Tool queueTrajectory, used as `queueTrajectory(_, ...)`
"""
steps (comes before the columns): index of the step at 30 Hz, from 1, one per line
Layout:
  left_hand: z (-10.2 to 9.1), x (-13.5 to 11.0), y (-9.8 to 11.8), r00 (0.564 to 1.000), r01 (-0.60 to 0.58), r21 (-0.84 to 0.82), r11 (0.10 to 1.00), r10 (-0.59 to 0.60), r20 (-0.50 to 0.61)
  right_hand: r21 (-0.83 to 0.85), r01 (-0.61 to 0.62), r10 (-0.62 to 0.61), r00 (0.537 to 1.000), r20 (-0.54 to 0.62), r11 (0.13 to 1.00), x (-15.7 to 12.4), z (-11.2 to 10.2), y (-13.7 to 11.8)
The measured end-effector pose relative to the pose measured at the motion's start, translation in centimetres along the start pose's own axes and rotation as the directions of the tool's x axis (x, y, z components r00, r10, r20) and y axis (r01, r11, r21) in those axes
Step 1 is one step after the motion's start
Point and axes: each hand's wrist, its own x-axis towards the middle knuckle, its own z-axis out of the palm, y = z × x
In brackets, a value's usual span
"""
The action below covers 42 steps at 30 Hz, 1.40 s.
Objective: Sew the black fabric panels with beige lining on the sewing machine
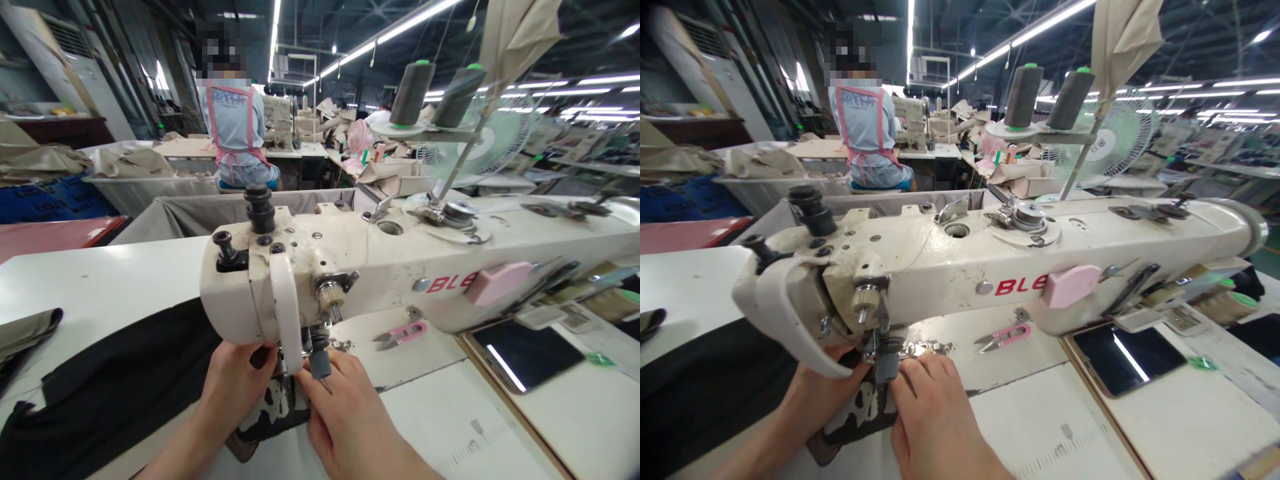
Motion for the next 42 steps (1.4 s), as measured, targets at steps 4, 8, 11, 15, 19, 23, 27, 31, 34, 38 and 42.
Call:
queueTrajectory(4,-0.4,0.2,-0.1,0.996,-0.059,0.012,0.998,0.058,0.068,-0.011,0.004,-0.004,1.000,-0.013,1.000,0.0,0.3,0.3)
queueTrajectory(8,-0.8,0.4,-0.1,0.987,-0.105,0.007,0.994,0.103,0.125,-0.054,0.024,-0.026,0.999,-0.044,0.998,-0.1,0.6,0.2)
queueTrajectory(11,-1.1,0.5,-0.5,0.979,-0.132,-0.004,0.991,0.131,0.156,-0.059,0.020,-0.024,0.997,-0.071,0.998,-0.2,0.8,-0.1)
queueTrajectory(15,-0.8,0.5,-1.4,0.978,-0.117,-0.007,0.993,0.117,0.172,-0.032,-0.008,0.005,0.996,-0.089,0.999,-0.3,0.8,-0.3)
queueTrajectory(19,0.2,0.5,-1.5,0.985,-0.094,-0.010,0.996,0.094,0.147,-0.014,-0.023,0.021,0.996,-0.085,1.000,-0.2,0.9,-0.2)
queueTrajectory(23,-0.8,-0.1,-1.5,0.976,-0.129,-0.056,0.990,0.137,0.169,-0.033,0.010,-0.013,0.994,-0.111,0.999,-0.1,1.3,0.5)
queueTrajectory(27,-5.3,-1.7,-2.2,0.839,-0.089,-0.244,0.966,0.204,0.505,-0.021,0.030,-0.033,0.993,-0.114,0.999,-0.1,1.2,0.7)
queueTrajectory(31,-8.0,-3.2,-0.9,0.852,0.150,-0.045,0.988,-0.106,0.513,0.010,0.007,-0.006,0.995,-0.100,1.000,-0.1,0.5,0.0)
queueTrajectory(34,-6.7,-4.0,0.6,0.932,0.099,0.203,0.974,-0.162,0.325,0.011,0.004,-0.002,0.994,-0.108,1.000,-0.3,-0.1,-0.3)
queueTrajectory(38,-6.2,-5.2,2.3,0.980,0.069,0.070,0.995,-0.080,0.180,0.156,0.079,-0.057,0.988,-0.142,0.985,-1.5,-0.2,-1.3)
queueTrajectory(42,-8.2,-6.0,4.5,0.960,0.280,-0.479,0.832,-0.253,0.122,0.514,0.036,0.094,0.970,-0.225,0.857,-2.2,1.5,-4.7)
